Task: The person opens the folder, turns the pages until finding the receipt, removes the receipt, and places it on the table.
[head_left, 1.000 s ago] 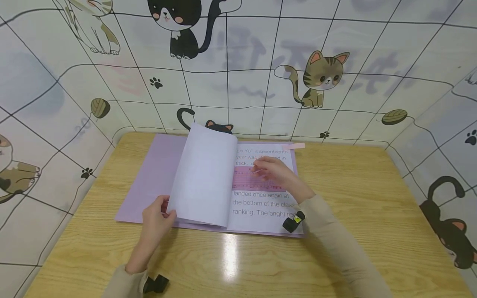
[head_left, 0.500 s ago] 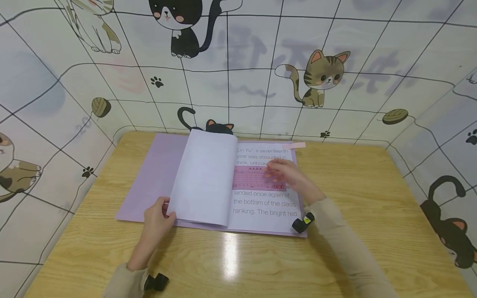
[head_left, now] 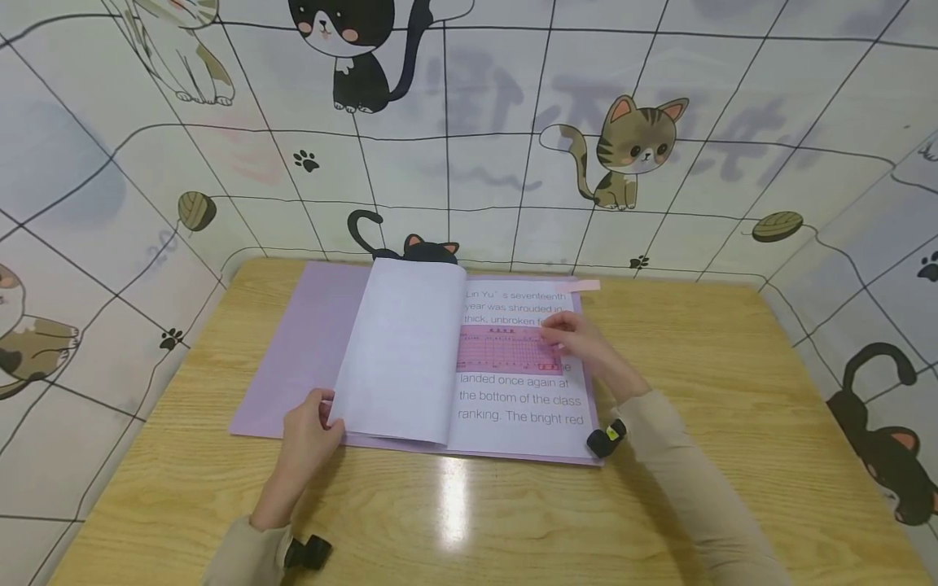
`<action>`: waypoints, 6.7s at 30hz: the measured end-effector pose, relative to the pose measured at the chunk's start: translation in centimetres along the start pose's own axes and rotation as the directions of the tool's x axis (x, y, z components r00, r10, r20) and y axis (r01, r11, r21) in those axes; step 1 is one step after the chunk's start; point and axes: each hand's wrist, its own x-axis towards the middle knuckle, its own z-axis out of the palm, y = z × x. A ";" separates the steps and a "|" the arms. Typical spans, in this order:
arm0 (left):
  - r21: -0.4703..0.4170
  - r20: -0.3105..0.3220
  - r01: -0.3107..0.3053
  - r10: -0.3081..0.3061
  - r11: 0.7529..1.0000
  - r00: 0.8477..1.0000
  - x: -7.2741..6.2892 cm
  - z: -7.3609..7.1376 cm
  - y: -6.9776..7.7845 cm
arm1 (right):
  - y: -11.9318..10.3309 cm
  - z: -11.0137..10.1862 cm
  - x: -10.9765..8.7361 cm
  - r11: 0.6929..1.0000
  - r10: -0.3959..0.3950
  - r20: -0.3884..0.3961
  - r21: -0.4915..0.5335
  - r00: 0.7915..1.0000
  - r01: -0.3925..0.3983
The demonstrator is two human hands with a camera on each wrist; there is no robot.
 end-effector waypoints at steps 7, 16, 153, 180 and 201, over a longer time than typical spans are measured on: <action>0.007 0.022 0.008 -0.008 1.000 1.000 0.0 0.0 -0.2 | 1.0 0.1 0.3 0.980 -0.079 -0.032 -0.187 0.996 0.072; 0.027 0.030 -0.016 0.015 1.000 0.999 0.1 0.1 -0.4 | 1.4 0.5 0.8 0.937 -0.138 -0.010 -0.325 0.990 0.127; 0.106 0.167 0.049 -0.066 0.993 0.984 0.5 -0.4 0.2 | 11.5 -16.9 -9.8 0.977 0.180 0.108 0.092 0.978 -0.190; 0.101 0.148 0.022 -0.037 0.995 0.988 0.6 -0.3 0.2 | 10.1 -14.7 -9.5 0.841 -0.019 -0.122 -0.539 0.992 -0.050; 0.115 0.206 0.020 -0.043 0.993 0.978 1.2 -1.0 0.5 | 10.3 -13.6 -9.9 0.831 -0.168 -0.237 -0.556 0.957 0.008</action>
